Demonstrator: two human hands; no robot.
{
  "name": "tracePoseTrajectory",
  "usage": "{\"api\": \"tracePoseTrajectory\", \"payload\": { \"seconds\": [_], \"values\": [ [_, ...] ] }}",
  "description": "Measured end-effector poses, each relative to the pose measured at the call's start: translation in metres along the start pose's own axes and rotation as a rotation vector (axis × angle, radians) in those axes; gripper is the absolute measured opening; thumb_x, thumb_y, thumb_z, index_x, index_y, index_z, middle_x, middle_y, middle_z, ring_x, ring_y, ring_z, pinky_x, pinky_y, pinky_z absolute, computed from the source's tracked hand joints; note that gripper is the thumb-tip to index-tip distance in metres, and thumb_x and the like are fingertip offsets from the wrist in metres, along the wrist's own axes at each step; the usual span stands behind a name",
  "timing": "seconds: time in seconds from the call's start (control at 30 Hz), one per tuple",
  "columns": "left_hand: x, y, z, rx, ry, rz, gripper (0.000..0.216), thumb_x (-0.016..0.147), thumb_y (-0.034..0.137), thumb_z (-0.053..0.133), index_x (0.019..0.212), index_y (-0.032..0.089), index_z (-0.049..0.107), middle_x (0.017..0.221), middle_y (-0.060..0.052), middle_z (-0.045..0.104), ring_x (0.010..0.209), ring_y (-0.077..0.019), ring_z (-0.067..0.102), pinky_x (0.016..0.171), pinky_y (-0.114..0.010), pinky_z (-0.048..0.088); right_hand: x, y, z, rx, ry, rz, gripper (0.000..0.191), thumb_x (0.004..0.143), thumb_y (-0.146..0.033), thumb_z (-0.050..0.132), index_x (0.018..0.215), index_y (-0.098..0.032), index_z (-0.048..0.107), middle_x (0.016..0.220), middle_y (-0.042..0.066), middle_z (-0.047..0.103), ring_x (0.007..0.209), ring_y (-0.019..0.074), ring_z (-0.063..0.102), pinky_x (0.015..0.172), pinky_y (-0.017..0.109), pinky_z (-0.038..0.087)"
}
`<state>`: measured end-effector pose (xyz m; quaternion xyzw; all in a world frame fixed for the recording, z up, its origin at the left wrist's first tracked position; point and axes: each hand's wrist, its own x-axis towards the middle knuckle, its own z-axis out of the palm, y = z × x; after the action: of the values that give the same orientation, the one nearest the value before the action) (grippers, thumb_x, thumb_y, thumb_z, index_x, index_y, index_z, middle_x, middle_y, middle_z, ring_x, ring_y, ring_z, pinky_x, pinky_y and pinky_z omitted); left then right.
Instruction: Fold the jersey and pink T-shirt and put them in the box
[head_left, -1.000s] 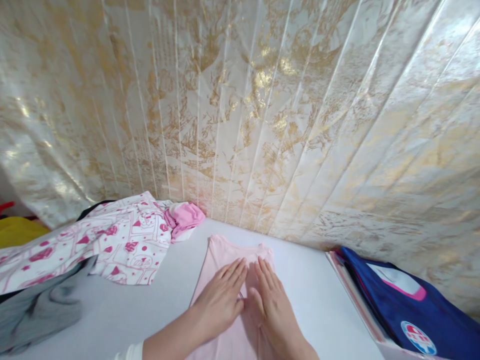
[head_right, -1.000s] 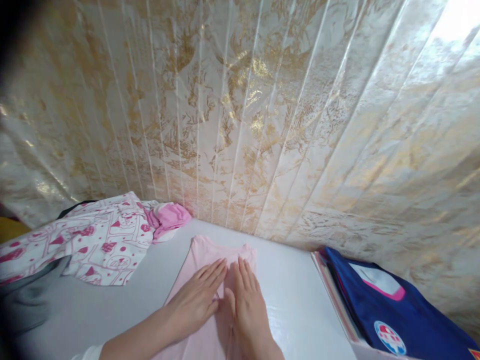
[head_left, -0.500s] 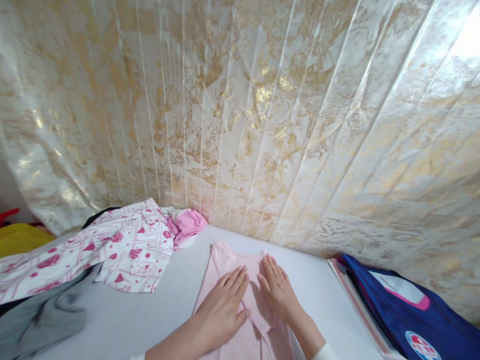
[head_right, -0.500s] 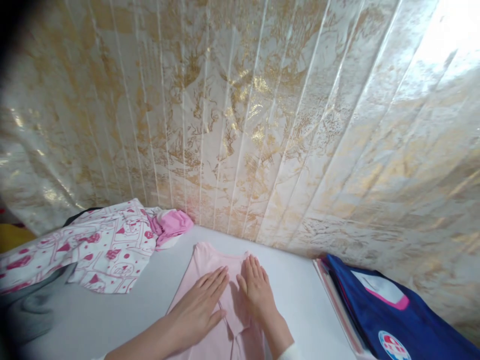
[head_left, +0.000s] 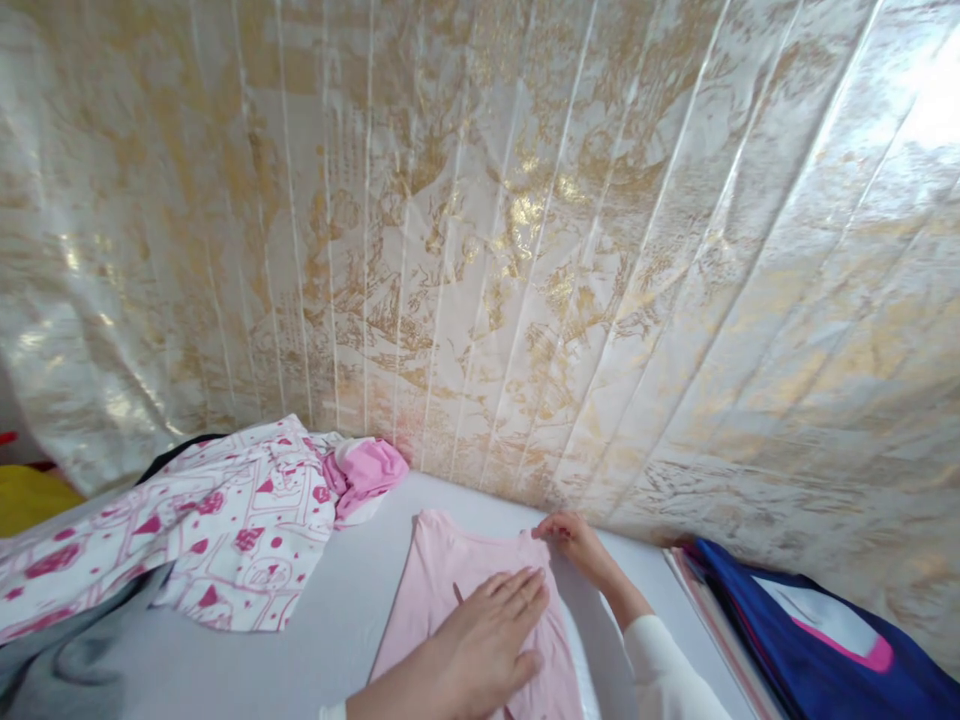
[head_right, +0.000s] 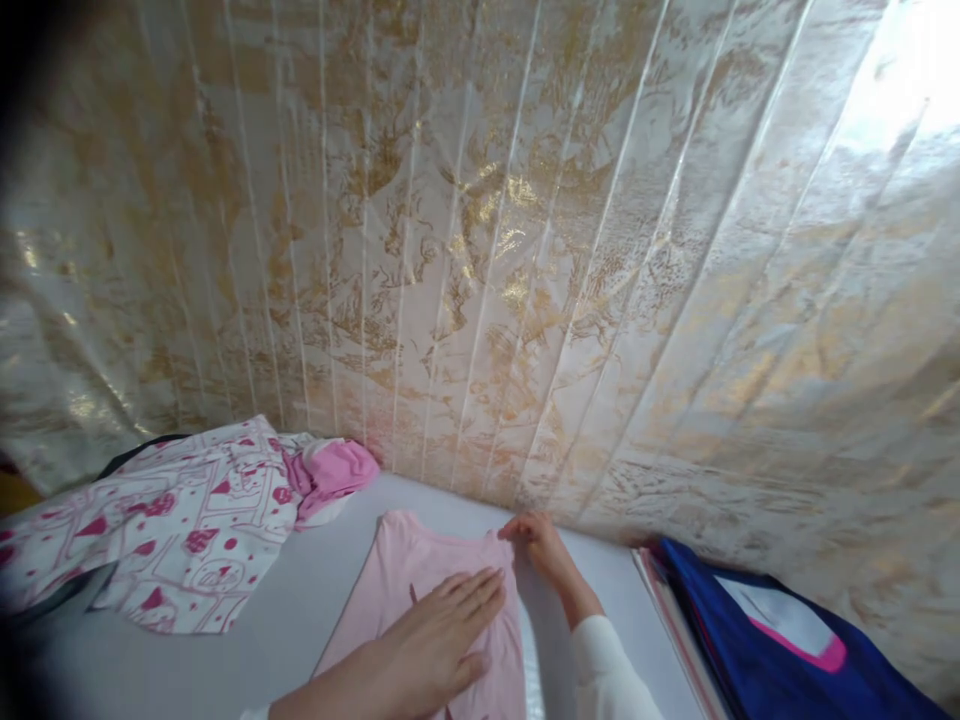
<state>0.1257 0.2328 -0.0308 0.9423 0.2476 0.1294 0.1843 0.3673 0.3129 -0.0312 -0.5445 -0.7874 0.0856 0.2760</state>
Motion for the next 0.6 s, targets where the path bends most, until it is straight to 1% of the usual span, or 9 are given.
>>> {"api": "tracePoseTrajectory", "payload": {
  "seconds": [0.1,0.17,0.23,0.33,0.4,0.5,0.6],
  "values": [
    [0.003,-0.004,0.007,0.004,0.000,0.027,0.062,0.102,0.051,0.028,0.152,0.015,0.022,0.158,-0.009,0.016,0.146,-0.0218,0.016,0.118,-0.039,0.013,0.004,0.002,0.004,-0.029,-0.064,-0.025,0.033,0.061,-0.003,0.043,0.067,-0.020,0.071,0.074,0.003,0.068,0.078,0.0183,0.062,0.082,0.034,0.046],
    [0.001,-0.005,0.008,0.020,0.010,0.042,0.062,0.102,0.051,0.030,0.152,0.016,0.022,0.158,-0.009,0.016,0.146,-0.0221,0.017,0.118,-0.039,0.013,0.006,0.003,0.003,-0.063,-0.086,-0.035,0.030,0.063,-0.003,0.045,0.066,-0.020,0.070,0.074,0.002,0.065,0.078,0.0182,0.060,0.084,0.036,0.044],
    [-0.001,-0.004,0.007,0.035,0.013,0.056,0.059,0.102,0.049,0.032,0.152,0.018,0.024,0.158,-0.009,0.018,0.145,-0.0231,0.018,0.117,-0.040,0.015,0.009,0.003,0.001,-0.094,-0.106,-0.057,0.029,0.066,-0.003,0.045,0.064,-0.020,0.068,0.075,0.003,0.062,0.080,0.0187,0.057,0.084,0.035,0.043],
    [-0.001,-0.002,0.003,0.056,0.010,0.070,0.053,0.102,0.046,0.032,0.150,0.022,0.029,0.158,-0.009,0.020,0.145,-0.0243,0.020,0.116,-0.042,0.017,0.015,-0.004,0.000,-0.127,-0.131,-0.099,0.027,0.073,-0.005,0.048,0.061,-0.021,0.066,0.081,0.004,0.061,0.088,0.0199,0.054,0.083,0.033,0.042],
    [-0.001,-0.002,0.003,0.076,0.020,0.074,0.051,0.103,0.045,0.032,0.149,0.024,0.032,0.158,-0.009,0.021,0.145,-0.0246,0.021,0.116,-0.042,0.018,0.018,-0.012,0.001,-0.141,-0.140,-0.109,0.024,0.076,-0.007,0.052,0.062,-0.021,0.065,0.082,0.004,0.060,0.089,0.0193,0.054,0.084,0.031,0.042],
    [-0.001,-0.005,0.008,0.102,0.044,0.082,0.050,0.102,0.044,0.034,0.148,0.026,0.033,0.158,-0.008,0.020,0.144,-0.0251,0.021,0.115,-0.042,0.019,0.017,-0.019,0.002,-0.161,-0.115,-0.059,0.021,0.077,-0.009,0.055,0.063,-0.021,0.062,0.082,0.003,0.060,0.087,0.0175,0.055,0.082,0.028,0.041],
    [0.000,-0.008,0.014,0.110,0.062,0.083,0.051,0.101,0.045,0.038,0.149,0.028,0.032,0.159,-0.006,0.018,0.144,-0.0250,0.022,0.115,-0.041,0.019,0.009,-0.018,-0.001,-0.179,-0.018,0.098,0.022,0.083,-0.009,0.045,0.075,-0.021,0.061,0.082,0.003,0.062,0.080,0.0164,0.057,0.072,0.026,0.040]
  ]
}}
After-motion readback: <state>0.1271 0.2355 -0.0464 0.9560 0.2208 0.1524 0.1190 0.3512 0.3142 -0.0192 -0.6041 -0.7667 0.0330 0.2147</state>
